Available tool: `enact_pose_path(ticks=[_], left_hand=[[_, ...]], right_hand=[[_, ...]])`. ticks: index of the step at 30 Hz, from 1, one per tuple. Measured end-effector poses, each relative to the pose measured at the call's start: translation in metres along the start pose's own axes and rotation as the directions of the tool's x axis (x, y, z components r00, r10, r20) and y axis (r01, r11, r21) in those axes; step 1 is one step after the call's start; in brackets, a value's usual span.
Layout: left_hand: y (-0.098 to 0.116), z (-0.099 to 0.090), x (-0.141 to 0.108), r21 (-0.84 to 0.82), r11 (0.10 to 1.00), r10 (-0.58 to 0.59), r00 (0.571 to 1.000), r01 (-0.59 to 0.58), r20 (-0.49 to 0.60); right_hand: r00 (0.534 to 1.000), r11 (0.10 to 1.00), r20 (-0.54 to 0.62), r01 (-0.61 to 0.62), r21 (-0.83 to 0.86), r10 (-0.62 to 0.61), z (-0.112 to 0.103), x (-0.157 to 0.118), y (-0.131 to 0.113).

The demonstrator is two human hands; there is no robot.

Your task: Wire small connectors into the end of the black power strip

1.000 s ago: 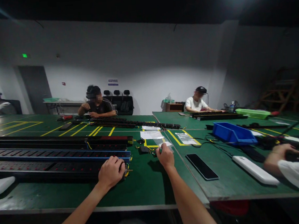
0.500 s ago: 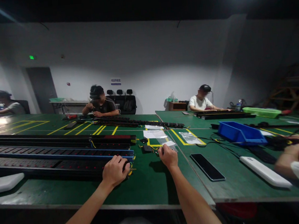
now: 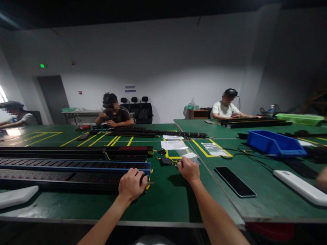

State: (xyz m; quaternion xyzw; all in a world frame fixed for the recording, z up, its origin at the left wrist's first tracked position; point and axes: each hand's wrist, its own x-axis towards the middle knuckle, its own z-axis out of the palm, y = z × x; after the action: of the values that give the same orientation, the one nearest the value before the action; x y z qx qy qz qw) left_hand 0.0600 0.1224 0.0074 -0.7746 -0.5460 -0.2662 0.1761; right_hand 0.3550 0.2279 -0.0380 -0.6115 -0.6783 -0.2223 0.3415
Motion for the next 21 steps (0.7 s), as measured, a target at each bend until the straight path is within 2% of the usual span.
enact_pose_path(ticks=[21], left_hand=[[0.0017, 0.0011, 0.0008, -0.007, 1.000, -0.006, 1.000, 0.006, -0.020]], right_hand=[[0.990, 0.995, 0.100, 0.099, -0.026, -0.096, -0.0062, 0.0028, -0.0063]])
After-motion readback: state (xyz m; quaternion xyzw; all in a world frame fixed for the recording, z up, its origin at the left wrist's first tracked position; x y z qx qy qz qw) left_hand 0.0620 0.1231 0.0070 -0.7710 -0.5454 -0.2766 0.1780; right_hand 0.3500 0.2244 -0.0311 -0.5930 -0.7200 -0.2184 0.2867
